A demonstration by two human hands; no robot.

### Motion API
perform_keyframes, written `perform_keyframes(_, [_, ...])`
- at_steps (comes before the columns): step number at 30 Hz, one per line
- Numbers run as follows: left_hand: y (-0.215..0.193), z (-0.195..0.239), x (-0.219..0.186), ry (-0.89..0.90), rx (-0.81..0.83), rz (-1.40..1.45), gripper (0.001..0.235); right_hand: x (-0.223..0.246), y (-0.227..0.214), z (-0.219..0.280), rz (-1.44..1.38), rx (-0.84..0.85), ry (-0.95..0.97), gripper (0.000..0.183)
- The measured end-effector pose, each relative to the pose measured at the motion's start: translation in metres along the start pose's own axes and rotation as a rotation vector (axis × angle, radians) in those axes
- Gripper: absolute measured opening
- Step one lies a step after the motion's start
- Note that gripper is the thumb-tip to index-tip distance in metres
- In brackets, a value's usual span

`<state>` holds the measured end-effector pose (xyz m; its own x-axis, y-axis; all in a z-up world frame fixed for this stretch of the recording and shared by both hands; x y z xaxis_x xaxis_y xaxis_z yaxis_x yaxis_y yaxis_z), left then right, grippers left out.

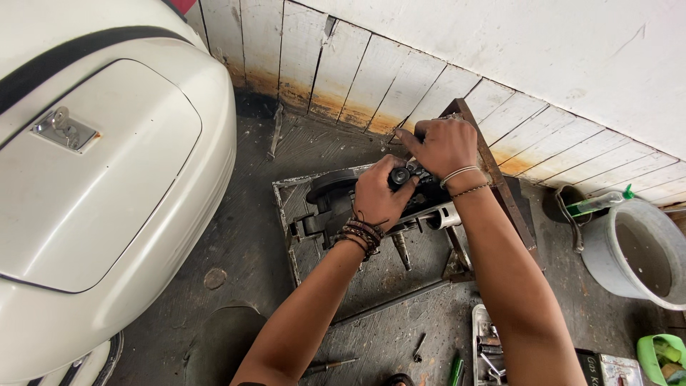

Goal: The person uses a wrench to tighten a bolt on a mechanical part clamped in a vise. They repeatedly adjust the wrench and rotate the bolt while holding the part steady.

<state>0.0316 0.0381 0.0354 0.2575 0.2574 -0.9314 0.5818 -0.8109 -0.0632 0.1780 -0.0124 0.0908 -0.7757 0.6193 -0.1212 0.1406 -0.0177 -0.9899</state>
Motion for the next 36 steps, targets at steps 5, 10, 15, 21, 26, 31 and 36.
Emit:
perform_keyframes(5, [0.001,-0.003,0.003,-0.005,0.006,-0.015,0.016,-0.005,0.006,0.005,0.071,-0.052,0.010,0.055])
perform_keyframes(10, [0.002,-0.002,0.006,-0.006,-0.007,-0.027,0.017,-0.009,0.009,0.015,0.072,-0.070,0.013,0.055])
perform_keyframes(15, [0.002,-0.002,0.003,0.029,-0.002,-0.026,0.013,-0.010,0.004,0.034,0.094,-0.198,-0.041,0.053])
perform_keyframes(21, [0.002,-0.002,0.004,0.034,-0.017,-0.002,0.012,0.018,-0.025,0.062,0.140,-0.323,-0.075,0.048])
perform_keyframes(26, [0.005,-0.002,0.009,0.026,-0.009,-0.003,0.013,0.010,-0.013,0.070,0.194,-0.268,-0.055,0.038])
perform_keyframes(31, [0.005,-0.004,0.014,0.028,-0.006,-0.006,0.013,0.010,-0.011,0.077,0.230,-0.247,-0.046,0.031])
perform_keyframes(36, [0.005,-0.001,0.011,0.015,-0.014,-0.013,0.012,0.017,-0.015,0.085,0.222,-0.178,0.010,0.029])
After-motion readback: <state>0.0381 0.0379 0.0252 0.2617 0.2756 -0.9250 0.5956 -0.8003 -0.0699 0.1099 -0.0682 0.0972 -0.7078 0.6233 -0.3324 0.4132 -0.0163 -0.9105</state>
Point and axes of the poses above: each hand's wrist, its own z-axis away from the middle knuckle, its own y-axis out of the palm, x = y × z, the point moved 6 cm from there along -z, towards the middle knuckle, and after that the axes turned 7 degrees about x, right-handed, at the moved point
